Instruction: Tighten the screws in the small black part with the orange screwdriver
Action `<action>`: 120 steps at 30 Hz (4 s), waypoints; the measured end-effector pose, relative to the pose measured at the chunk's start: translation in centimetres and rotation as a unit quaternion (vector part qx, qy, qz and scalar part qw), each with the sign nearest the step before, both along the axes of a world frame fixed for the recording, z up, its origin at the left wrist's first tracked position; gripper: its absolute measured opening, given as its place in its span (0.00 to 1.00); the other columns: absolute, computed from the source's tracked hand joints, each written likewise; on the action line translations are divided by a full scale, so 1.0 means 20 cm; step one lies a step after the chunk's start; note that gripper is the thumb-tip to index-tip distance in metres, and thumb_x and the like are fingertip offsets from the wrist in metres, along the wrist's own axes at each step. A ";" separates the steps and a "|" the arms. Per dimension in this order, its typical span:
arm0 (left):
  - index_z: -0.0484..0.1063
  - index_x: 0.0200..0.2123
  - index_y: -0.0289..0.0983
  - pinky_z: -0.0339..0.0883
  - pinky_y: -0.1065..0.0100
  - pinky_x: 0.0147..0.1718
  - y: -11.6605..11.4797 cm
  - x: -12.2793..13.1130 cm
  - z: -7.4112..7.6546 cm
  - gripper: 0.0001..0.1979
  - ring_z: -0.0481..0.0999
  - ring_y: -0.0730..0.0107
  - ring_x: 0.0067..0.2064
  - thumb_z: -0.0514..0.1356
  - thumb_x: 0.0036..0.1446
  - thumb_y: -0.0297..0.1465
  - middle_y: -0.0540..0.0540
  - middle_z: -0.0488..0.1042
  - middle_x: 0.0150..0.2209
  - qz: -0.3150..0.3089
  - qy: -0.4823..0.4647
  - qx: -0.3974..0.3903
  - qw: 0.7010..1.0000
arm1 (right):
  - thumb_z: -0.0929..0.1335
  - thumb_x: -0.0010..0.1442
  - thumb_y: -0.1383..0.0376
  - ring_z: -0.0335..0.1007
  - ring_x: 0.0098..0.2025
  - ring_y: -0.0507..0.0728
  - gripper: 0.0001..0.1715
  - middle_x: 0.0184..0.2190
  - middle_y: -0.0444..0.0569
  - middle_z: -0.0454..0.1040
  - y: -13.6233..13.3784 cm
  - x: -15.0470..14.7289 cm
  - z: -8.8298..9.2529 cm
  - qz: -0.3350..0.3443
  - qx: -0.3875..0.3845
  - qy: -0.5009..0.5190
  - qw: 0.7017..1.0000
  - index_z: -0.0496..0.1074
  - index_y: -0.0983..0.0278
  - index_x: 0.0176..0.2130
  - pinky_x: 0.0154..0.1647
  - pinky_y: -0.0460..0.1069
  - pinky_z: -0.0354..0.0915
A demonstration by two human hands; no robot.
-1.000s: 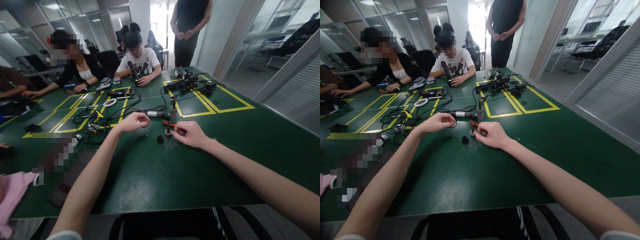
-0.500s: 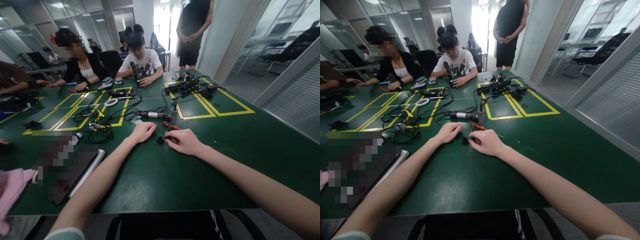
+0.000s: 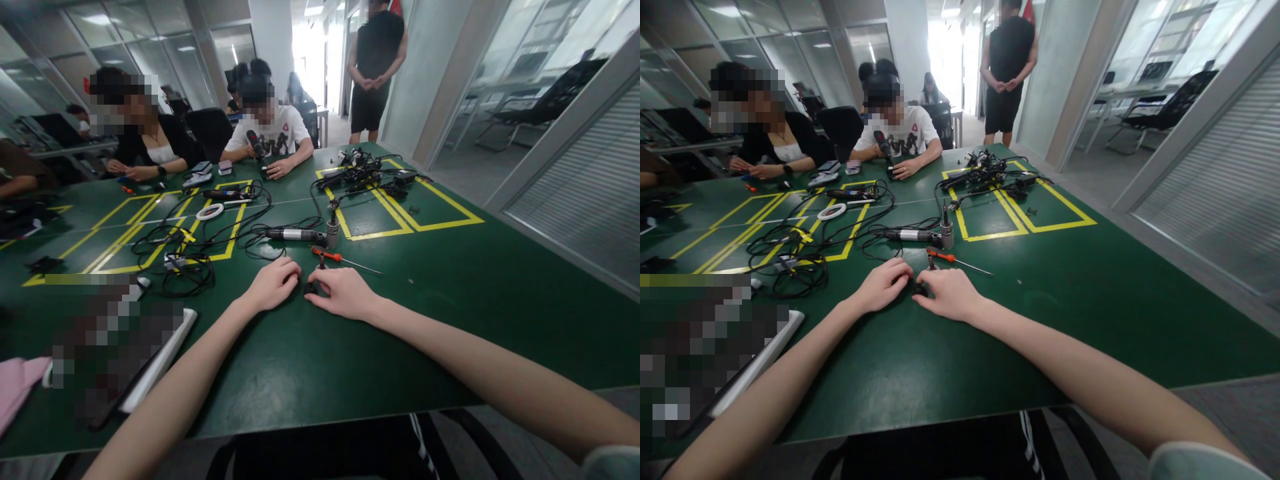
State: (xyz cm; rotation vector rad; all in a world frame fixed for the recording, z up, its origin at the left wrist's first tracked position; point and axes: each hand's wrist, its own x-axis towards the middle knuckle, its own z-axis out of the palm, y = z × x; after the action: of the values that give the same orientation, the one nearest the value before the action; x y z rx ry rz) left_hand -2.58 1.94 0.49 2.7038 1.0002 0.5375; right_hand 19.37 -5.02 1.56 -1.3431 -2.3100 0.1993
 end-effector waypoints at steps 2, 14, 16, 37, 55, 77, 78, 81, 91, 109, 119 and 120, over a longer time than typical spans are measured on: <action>0.75 0.40 0.40 0.71 0.64 0.42 -0.02 0.01 0.00 0.07 0.75 0.63 0.40 0.56 0.65 0.28 0.47 0.74 0.38 0.000 -0.009 -0.004 1.000 | 0.74 0.64 0.59 0.76 0.31 0.56 0.11 0.32 0.48 0.81 0.01 0.07 0.03 0.000 0.025 0.028 0.999 0.78 0.63 0.44 0.35 0.49 0.65; 0.76 0.40 0.39 0.72 0.64 0.41 0.01 -0.07 0.02 0.06 0.77 0.63 0.39 0.63 0.60 0.32 0.46 0.74 0.40 0.004 -0.015 -0.025 1.000 | 0.70 0.63 0.61 0.78 0.37 0.59 0.11 0.40 0.53 0.82 0.15 0.15 0.04 -0.016 0.096 0.242 0.965 0.77 0.63 0.45 0.35 0.52 0.72; 0.74 0.39 0.39 0.71 0.64 0.40 0.01 -0.07 0.02 0.05 0.75 0.63 0.38 0.62 0.61 0.33 0.46 0.73 0.39 0.006 0.004 -0.020 1.000 | 0.70 0.63 0.62 0.78 0.41 0.60 0.11 0.42 0.53 0.82 0.14 0.13 0.03 -0.012 0.077 0.197 0.977 0.77 0.62 0.45 0.42 0.54 0.73; 0.72 0.37 0.39 0.72 0.61 0.44 -0.02 0.00 0.09 0.11 0.78 0.56 0.42 0.53 0.72 0.31 0.41 0.77 0.38 0.036 0.213 0.065 0.974 | 0.76 0.58 0.61 0.73 0.26 0.51 0.17 0.41 0.50 0.83 0.16 0.13 -0.06 -0.029 -0.091 0.199 0.975 0.76 0.65 0.46 0.33 0.48 0.69; 0.69 0.40 0.39 0.73 0.64 0.42 -0.05 0.00 0.09 0.07 0.82 0.56 0.42 0.55 0.74 0.32 0.42 0.80 0.38 0.059 0.215 0.054 0.973 | 0.73 0.59 0.63 0.73 0.29 0.54 0.12 0.37 0.50 0.82 0.15 0.12 -0.05 -0.021 -0.084 0.195 0.977 0.77 0.65 0.43 0.34 0.49 0.68; 0.74 0.46 0.39 0.73 0.64 0.43 -0.03 -0.02 0.06 0.09 0.80 0.59 0.45 0.55 0.68 0.25 0.43 0.79 0.43 0.050 0.107 0.076 0.990 | 0.74 0.60 0.63 0.71 0.31 0.54 0.17 0.39 0.52 0.81 0.14 0.11 -0.06 -0.026 -0.089 0.189 0.978 0.79 0.68 0.48 0.36 0.50 0.67; 0.75 0.46 0.39 0.74 0.64 0.43 -0.03 -0.01 0.05 0.10 0.80 0.59 0.46 0.55 0.68 0.25 0.42 0.79 0.43 0.051 0.107 0.084 0.989 | 0.74 0.60 0.63 0.70 0.31 0.54 0.17 0.39 0.52 0.81 0.14 0.11 -0.06 -0.028 -0.089 0.190 0.977 0.79 0.68 0.48 0.36 0.50 0.67; 0.76 0.44 0.39 0.74 0.65 0.43 -0.03 0.00 0.05 0.10 0.80 0.59 0.46 0.56 0.67 0.24 0.42 0.78 0.42 0.070 0.093 0.103 0.988 | 0.73 0.62 0.59 0.70 0.31 0.55 0.17 0.39 0.52 0.81 0.14 0.11 -0.06 -0.032 -0.091 0.195 0.976 0.80 0.68 0.47 0.36 0.50 0.66; 0.79 0.46 0.39 0.74 0.69 0.40 -0.02 0.06 -0.06 0.12 0.82 0.65 0.41 0.58 0.65 0.21 0.45 0.81 0.43 0.009 -0.050 0.129 0.990 | 0.72 0.62 0.61 0.68 0.29 0.53 0.12 0.33 0.48 0.80 0.15 0.09 -0.07 -0.037 -0.093 0.218 0.971 0.81 0.67 0.42 0.32 0.48 0.62; 0.81 0.41 0.38 0.77 0.66 0.44 0.01 0.05 -0.10 0.11 0.84 0.64 0.42 0.60 0.65 0.20 0.45 0.84 0.40 -0.048 -0.117 0.086 0.988 | 0.75 0.56 0.55 0.81 0.38 0.61 0.16 0.42 0.55 0.85 -0.10 0.75 0.15 -0.284 -0.092 0.283 0.912 0.83 0.63 0.41 0.45 0.55 0.76; 0.80 0.40 0.38 0.78 0.65 0.44 0.01 0.05 -0.10 0.11 0.84 0.64 0.42 0.60 0.64 0.20 0.46 0.84 0.40 -0.052 -0.115 0.082 0.989 | 0.73 0.51 0.66 0.80 0.42 0.65 0.08 0.38 0.56 0.85 -0.37 1.24 0.12 -0.539 -0.064 0.238 0.805 0.80 0.62 0.36 0.55 0.58 0.71; 0.80 0.40 0.39 0.78 0.65 0.44 0.01 0.04 -0.10 0.11 0.84 0.64 0.42 0.60 0.64 0.20 0.46 0.84 0.40 -0.053 -0.115 0.082 0.989 | 0.73 0.51 0.64 0.80 0.42 0.66 0.10 0.39 0.56 0.85 -0.36 1.24 0.11 -0.530 -0.070 0.241 0.810 0.80 0.62 0.36 0.56 0.59 0.71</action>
State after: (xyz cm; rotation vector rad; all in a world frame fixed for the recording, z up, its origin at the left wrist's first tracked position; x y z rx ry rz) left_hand -1.72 2.14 -1.49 2.7327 0.7795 0.9230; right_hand 44.21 -12.31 3.73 -2.1296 -0.9164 0.2873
